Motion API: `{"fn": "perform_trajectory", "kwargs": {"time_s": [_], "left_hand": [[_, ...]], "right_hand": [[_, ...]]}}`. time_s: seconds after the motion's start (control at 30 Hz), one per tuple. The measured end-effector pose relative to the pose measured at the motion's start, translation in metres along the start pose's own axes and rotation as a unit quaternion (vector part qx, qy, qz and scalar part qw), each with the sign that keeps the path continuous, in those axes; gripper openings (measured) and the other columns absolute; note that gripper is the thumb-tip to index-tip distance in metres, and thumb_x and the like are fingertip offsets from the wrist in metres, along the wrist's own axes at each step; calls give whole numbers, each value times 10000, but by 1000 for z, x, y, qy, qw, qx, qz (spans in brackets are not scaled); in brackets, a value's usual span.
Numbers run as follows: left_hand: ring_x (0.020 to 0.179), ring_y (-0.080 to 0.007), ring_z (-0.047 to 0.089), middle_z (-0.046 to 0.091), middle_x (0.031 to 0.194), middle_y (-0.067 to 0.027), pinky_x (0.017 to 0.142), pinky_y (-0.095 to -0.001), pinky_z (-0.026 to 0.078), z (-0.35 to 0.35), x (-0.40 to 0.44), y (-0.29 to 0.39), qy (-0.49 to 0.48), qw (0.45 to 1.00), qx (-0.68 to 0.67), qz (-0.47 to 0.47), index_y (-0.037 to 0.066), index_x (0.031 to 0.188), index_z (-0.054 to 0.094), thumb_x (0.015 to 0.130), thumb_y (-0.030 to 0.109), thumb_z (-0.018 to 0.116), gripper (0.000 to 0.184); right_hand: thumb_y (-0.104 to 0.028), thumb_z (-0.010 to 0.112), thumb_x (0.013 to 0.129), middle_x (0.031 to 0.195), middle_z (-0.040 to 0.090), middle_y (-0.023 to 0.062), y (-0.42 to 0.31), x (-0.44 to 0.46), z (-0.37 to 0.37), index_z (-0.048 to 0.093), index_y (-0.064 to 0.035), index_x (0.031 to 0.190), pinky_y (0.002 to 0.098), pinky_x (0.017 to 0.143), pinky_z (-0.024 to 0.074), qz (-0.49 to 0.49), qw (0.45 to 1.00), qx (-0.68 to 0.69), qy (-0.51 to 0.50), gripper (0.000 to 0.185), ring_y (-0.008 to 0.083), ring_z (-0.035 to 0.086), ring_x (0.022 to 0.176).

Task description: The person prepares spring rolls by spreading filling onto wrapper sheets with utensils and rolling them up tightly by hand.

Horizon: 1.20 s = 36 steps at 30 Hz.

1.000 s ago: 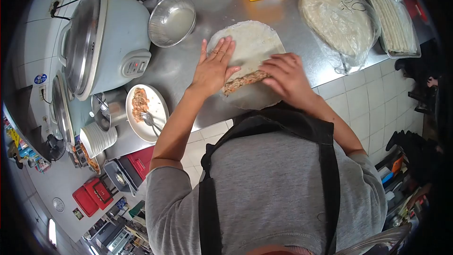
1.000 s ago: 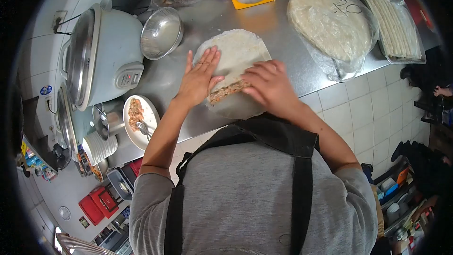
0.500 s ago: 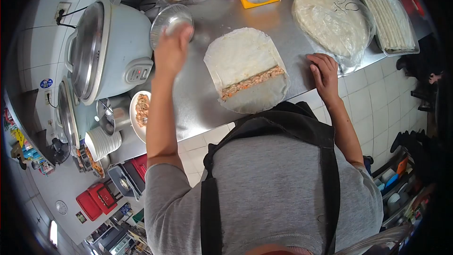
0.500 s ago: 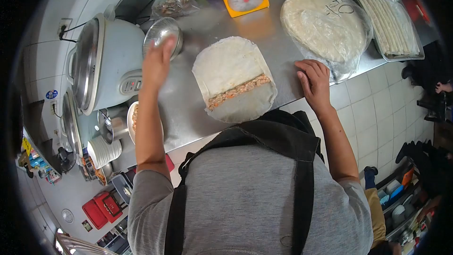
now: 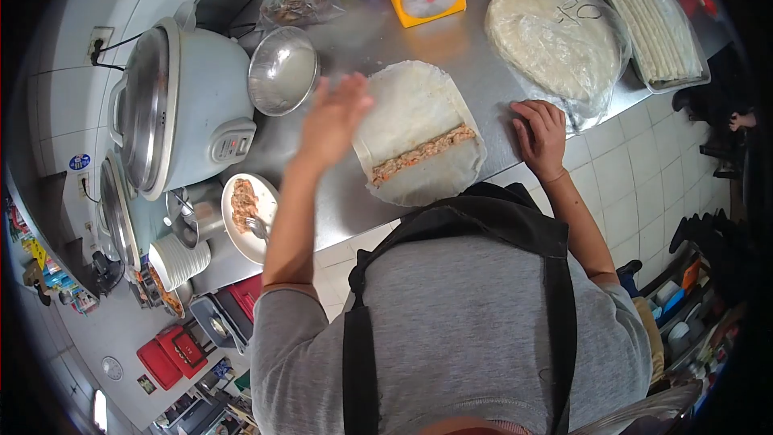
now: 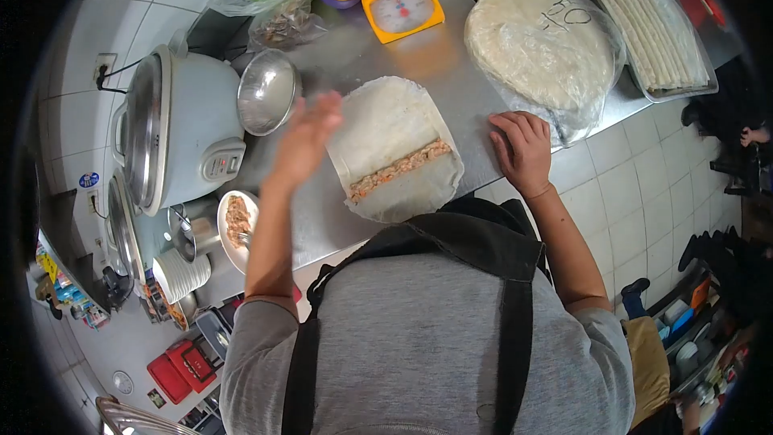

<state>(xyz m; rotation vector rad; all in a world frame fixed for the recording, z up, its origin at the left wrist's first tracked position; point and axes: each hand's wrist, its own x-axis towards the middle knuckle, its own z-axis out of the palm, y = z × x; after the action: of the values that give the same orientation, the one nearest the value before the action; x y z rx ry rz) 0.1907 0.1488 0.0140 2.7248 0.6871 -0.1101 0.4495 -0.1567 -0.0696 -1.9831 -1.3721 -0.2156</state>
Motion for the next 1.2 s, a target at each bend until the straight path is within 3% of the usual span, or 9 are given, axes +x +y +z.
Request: {"fn": "perform_trajectory", "kwargs": {"time_s": [0.1, 0.23, 0.37, 0.57, 0.77, 0.87, 0.93, 1.13, 1.2], "left_hand": [[1596, -270, 211, 278, 1701, -170, 1314, -434, 130, 72, 23, 44, 40, 998, 19, 34, 29, 1630, 291, 1109, 460, 398, 685], [1605, -304, 167, 192, 1729, -169, 1312, -434, 141, 76, 44, 74, -2, 996, 12, 91, 24, 1646, 223, 1088, 470, 450, 750], [1606, -305, 169, 206, 1725, -171, 1311, -433, 144, 69, 28, 41, 23, 997, 70, -29, 12, 1639, 238, 1061, 516, 478, 804], [1603, -302, 182, 206, 1723, -178, 1312, -422, 148, 79, 53, 87, 7, 996, 24, 83, 12, 1636, 247, 1072, 515, 456, 784], [1593, -281, 220, 249, 1716, -144, 1309, -424, 160, 73, 20, 45, 42, 997, 63, -8, 57, 1628, 310, 1093, 474, 431, 689], [1584, -245, 251, 281, 1711, -111, 1310, -421, 158, 26, -25, 40, -126, 990, -65, -16, 48, 1615, 344, 1094, 466, 412, 671], [1581, -232, 261, 294, 1709, -74, 1309, -434, 158, 24, -55, 19, -56, 997, -26, -46, 82, 1616, 363, 1099, 438, 414, 629], [1584, -227, 253, 288, 1715, -12, 1311, -474, 136, 58, -87, -17, 18, 998, 63, 5, 188, 1649, 315, 1107, 424, 399, 597], [1586, -230, 248, 282, 1718, -4, 1312, -484, 122, 61, -72, -28, 43, 995, 89, 11, 205, 1657, 294, 1108, 421, 393, 598]], "right_hand": [[-158, 743, 892, 1139, 701, 50, -2, -2, 1, 703, -122, 1163, 419, 960, 438, 0, 1000, 0, 0, 276, 291, 625, 1113], [-168, 744, 891, 1140, 700, 48, -1, -1, 0, 707, -128, 1153, 418, 950, 443, 3, 1000, -2, -8, 268, 290, 626, 1108], [-172, 746, 889, 1137, 699, 45, 0, 0, 1, 708, -131, 1150, 416, 947, 444, -1, 1000, -2, 7, 267, 288, 625, 1101], [-179, 748, 889, 1128, 699, 43, -1, 0, -1, 714, -133, 1143, 414, 945, 445, 3, 1000, 2, -1, 260, 288, 625, 1098], [-171, 752, 886, 1122, 702, 36, -1, 0, 0, 715, -135, 1139, 413, 947, 446, 2, 1000, 3, 1, 258, 283, 623, 1099], [-171, 746, 891, 1136, 701, 37, -1, -1, -1, 714, -135, 1140, 419, 962, 437, 0, 1000, 9, -6, 253, 285, 619, 1113], [-174, 736, 900, 1160, 700, 40, 0, 1, 0, 714, -135, 1147, 429, 981, 424, -7, 1000, 16, -12, 251, 285, 613, 1135], [-274, 670, 969, 1384, 656, 46, -20, 37, -3, 687, -135, 1314, 502, 1160, 317, -127, 973, 101, -163, 373, 323, 492, 1386], [-358, 592, 1018, 1528, 567, 10, -15, 49, 15, 637, -153, 1420, 535, 1254, 202, -143, 958, 80, -237, 453, 328, 340, 1523]]}}
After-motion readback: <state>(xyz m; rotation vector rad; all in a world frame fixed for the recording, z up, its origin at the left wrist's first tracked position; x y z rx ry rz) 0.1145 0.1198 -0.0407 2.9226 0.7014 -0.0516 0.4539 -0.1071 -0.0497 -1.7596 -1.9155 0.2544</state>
